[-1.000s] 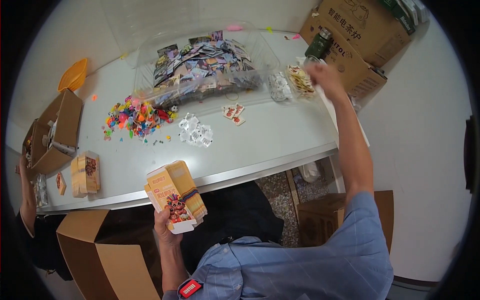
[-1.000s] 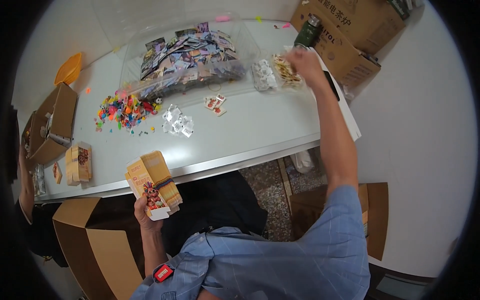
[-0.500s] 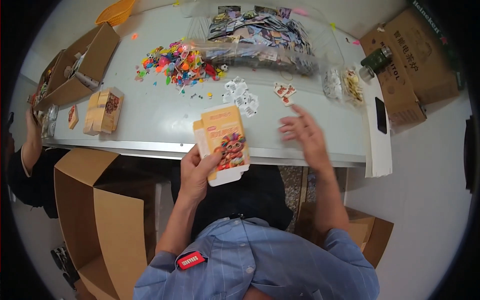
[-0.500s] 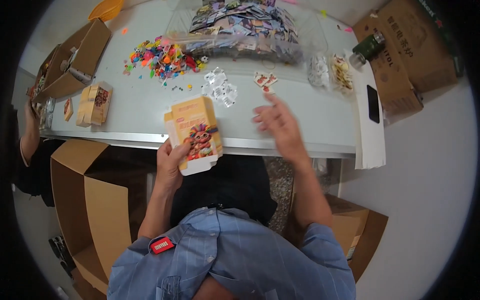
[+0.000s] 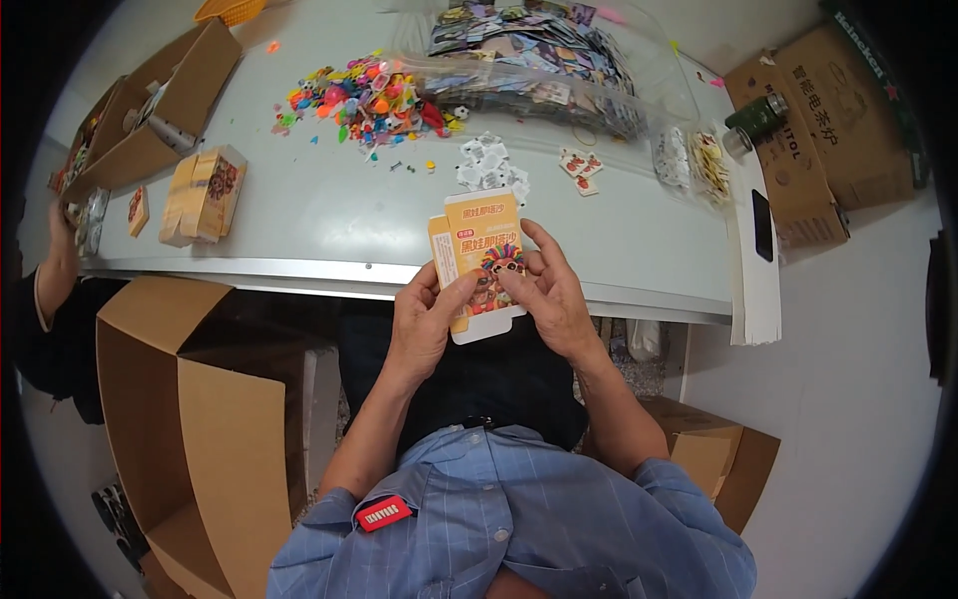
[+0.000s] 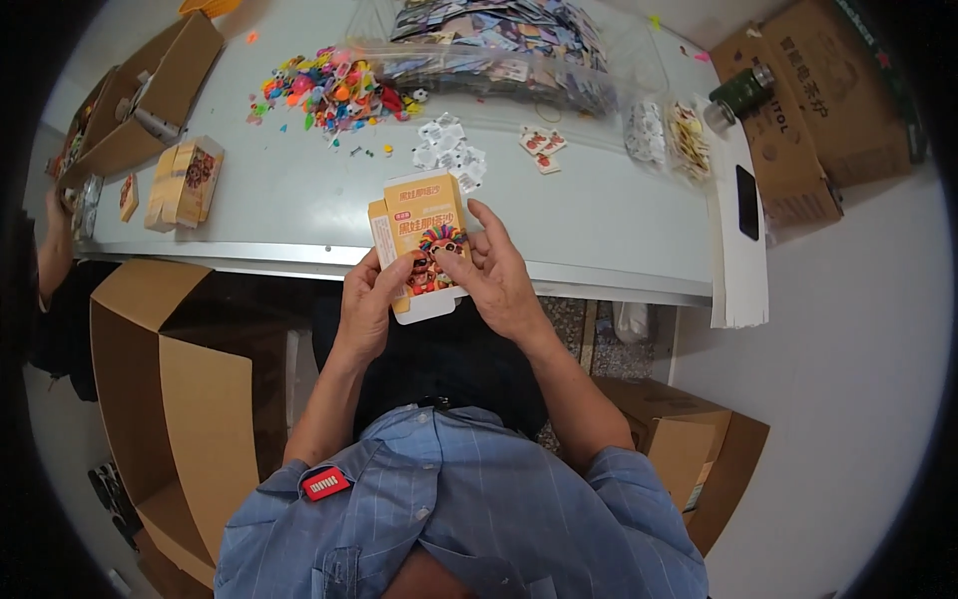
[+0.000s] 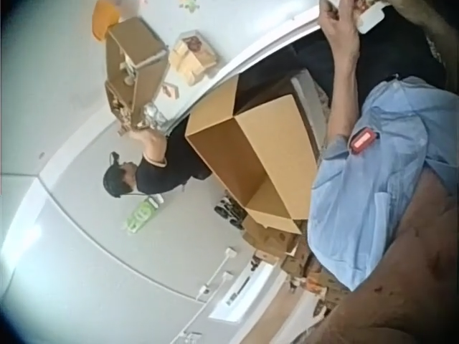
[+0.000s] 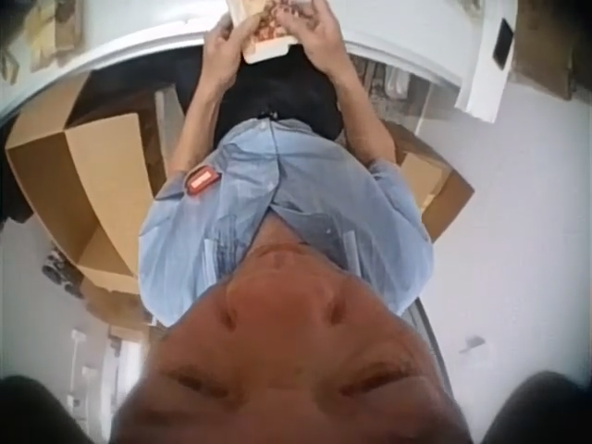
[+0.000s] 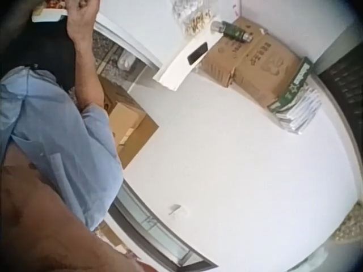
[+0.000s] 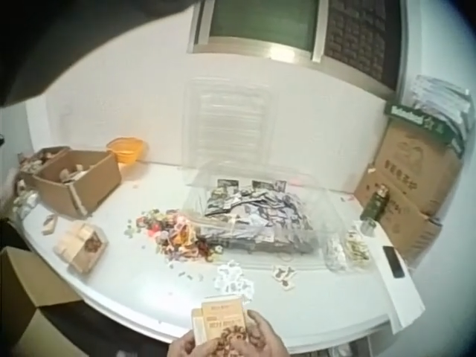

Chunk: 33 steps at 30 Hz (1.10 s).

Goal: Assembling small toy packages by inserting components into envelopes and packing the finished units into a shipping box.

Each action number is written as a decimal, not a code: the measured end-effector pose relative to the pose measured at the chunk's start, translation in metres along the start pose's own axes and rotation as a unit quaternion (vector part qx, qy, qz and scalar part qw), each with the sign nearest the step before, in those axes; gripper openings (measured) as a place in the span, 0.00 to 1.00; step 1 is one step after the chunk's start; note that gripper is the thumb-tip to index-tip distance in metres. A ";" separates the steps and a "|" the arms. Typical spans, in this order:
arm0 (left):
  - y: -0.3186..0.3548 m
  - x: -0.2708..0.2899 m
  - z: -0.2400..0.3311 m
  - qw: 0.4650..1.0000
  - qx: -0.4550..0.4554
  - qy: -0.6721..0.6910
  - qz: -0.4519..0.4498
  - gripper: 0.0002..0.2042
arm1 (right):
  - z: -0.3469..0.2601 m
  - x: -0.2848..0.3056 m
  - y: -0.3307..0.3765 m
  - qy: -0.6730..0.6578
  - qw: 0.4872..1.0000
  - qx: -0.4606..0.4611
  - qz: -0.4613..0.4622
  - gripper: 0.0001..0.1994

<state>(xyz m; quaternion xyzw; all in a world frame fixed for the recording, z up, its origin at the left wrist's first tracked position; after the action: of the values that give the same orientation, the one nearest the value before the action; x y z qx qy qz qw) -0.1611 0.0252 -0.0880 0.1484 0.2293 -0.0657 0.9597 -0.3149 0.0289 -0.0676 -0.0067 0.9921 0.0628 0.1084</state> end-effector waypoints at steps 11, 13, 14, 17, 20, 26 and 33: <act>0.005 0.014 -0.006 0.996 0.042 0.073 -0.027 0.21 | 0.009 -0.007 -0.004 -0.019 0.999 -0.041 -0.007 0.34; 0.005 0.014 -0.009 0.996 0.052 0.072 -0.026 0.21 | 0.010 -0.006 -0.003 -0.019 0.999 -0.043 0.000 0.34; 0.005 0.014 -0.009 0.996 0.055 0.073 -0.026 0.21 | 0.009 -0.006 -0.002 -0.021 0.999 -0.043 -0.002 0.34; 0.005 0.014 -0.008 0.997 0.055 0.053 -0.033 0.21 | 0.009 -0.006 -0.001 -0.019 0.999 -0.048 -0.004 0.33; 0.007 0.016 -0.008 0.996 0.060 0.061 -0.028 0.21 | 0.010 -0.003 -0.001 -0.006 0.998 -0.055 -0.012 0.32; 0.009 0.021 -0.011 0.994 0.068 0.077 -0.026 0.21 | 0.010 -0.005 0.000 -0.001 0.998 -0.055 -0.016 0.32; 0.013 0.023 -0.007 0.997 0.054 0.018 -0.059 0.23 | 0.007 -0.001 0.006 -0.017 0.996 -0.078 -0.045 0.35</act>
<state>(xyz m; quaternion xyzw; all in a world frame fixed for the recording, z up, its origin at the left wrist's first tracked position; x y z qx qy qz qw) -0.1409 0.0378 -0.1013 0.1875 0.2505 -0.1316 0.9406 -0.3124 0.0354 -0.0738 -0.0584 0.9809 0.1351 0.1268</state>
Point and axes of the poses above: each hand's wrist, its own y-axis away from the middle knuckle, its own x-axis out of the back of the hand, z = x × y, the point moved 8 cm from there along -y, towards the middle knuckle, and after that the axes turned 5 degrees about z, right-handed, at the moved point
